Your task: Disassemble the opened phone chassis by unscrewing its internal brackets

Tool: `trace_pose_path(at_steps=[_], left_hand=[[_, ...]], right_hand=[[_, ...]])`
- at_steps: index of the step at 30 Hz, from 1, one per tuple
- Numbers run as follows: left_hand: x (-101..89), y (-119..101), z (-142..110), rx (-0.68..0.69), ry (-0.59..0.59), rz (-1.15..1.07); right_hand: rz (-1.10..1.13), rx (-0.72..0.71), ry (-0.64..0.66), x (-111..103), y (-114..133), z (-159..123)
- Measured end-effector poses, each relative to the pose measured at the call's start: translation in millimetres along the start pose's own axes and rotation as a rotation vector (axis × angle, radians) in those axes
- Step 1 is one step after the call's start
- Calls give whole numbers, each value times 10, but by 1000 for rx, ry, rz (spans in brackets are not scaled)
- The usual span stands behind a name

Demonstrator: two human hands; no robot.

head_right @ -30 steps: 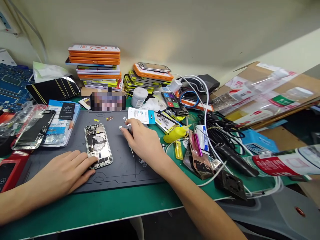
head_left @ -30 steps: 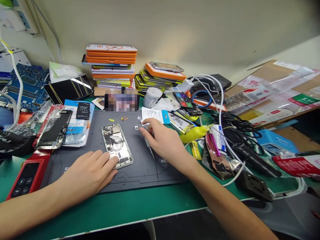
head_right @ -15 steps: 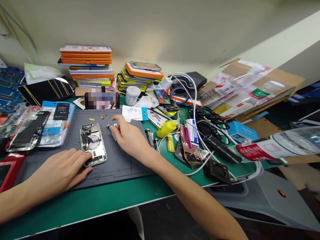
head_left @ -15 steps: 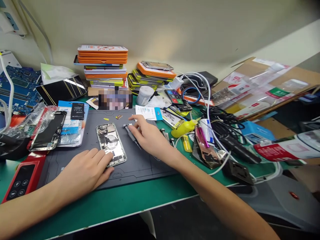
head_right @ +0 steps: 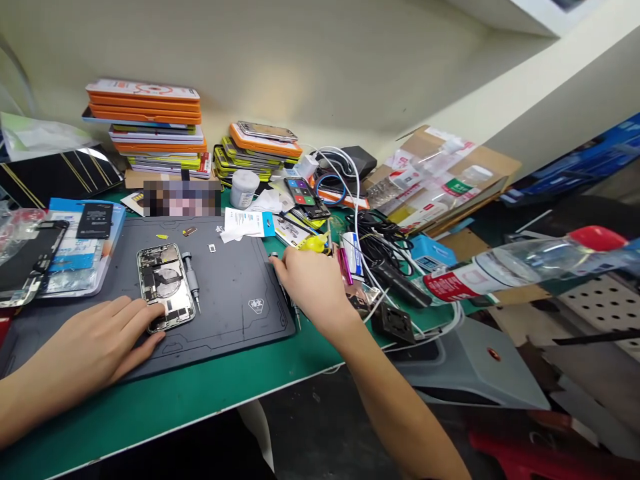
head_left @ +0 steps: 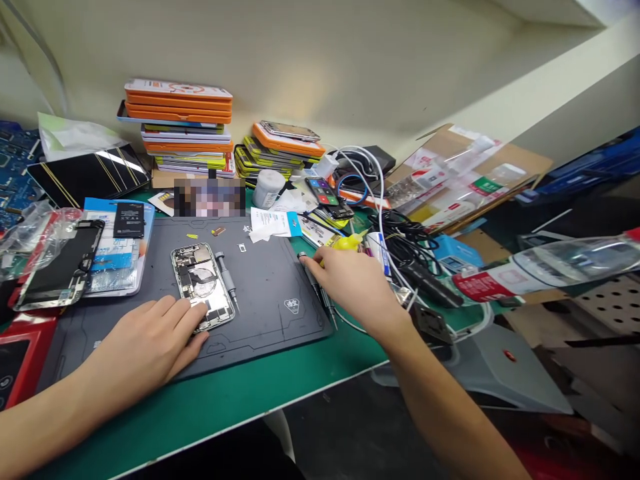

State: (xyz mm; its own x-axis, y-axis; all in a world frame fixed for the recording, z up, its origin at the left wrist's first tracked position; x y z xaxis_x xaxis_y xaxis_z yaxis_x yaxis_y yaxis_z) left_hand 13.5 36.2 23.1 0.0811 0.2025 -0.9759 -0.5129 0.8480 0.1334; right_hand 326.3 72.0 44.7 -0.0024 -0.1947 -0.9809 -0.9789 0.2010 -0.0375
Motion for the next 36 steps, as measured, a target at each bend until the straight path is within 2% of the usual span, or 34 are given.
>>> trace_pose_path(at_steps=[6, 10, 12, 14, 17, 20, 24, 30, 36], left_hand=[[-18, -2, -6, -25, 31, -34], [-6, -5, -2, -42, 93, -57], [-4, -9, -2, -44, 106, -37], [-5, -17, -2, -37, 111, 0], [-15, -33, 4, -29, 110, 42], [-43, -43, 17, -37, 98, 49], [-77, -48, 29, -47, 85, 29], [-64, -49, 15, -56, 81, 11], [-24, -48, 7, -66, 105, -9]], right_hand=[[-26, -16, 26, 37, 110, 64], [-15, -12, -18, 20, 152, 45], [9, -40, -81, 0, 200, 12], [123, -114, -210, -64, 278, -45], [489, -324, -351, -181, 446, -142], [790, -548, -231, -212, 690, -166], [837, -664, -130, -137, 934, -131], [877, -724, -182, 64, 951, -108], [863, -798, -258, 85, 895, -149]])
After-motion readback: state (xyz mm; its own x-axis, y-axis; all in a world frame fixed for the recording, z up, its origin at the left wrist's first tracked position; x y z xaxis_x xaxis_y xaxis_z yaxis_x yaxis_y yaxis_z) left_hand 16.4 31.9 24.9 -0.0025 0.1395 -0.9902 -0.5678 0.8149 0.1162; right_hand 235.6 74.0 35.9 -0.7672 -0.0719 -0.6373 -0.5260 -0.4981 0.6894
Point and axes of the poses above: each hand's wrist, its own z-axis towards the middle knuckle, its own x-axis out of the palm, y = z × x, the point moved 5 cm from there along z, towards the middle knuckle, and after that the axes turned 12 degrees about y, right-handed, at the moved point
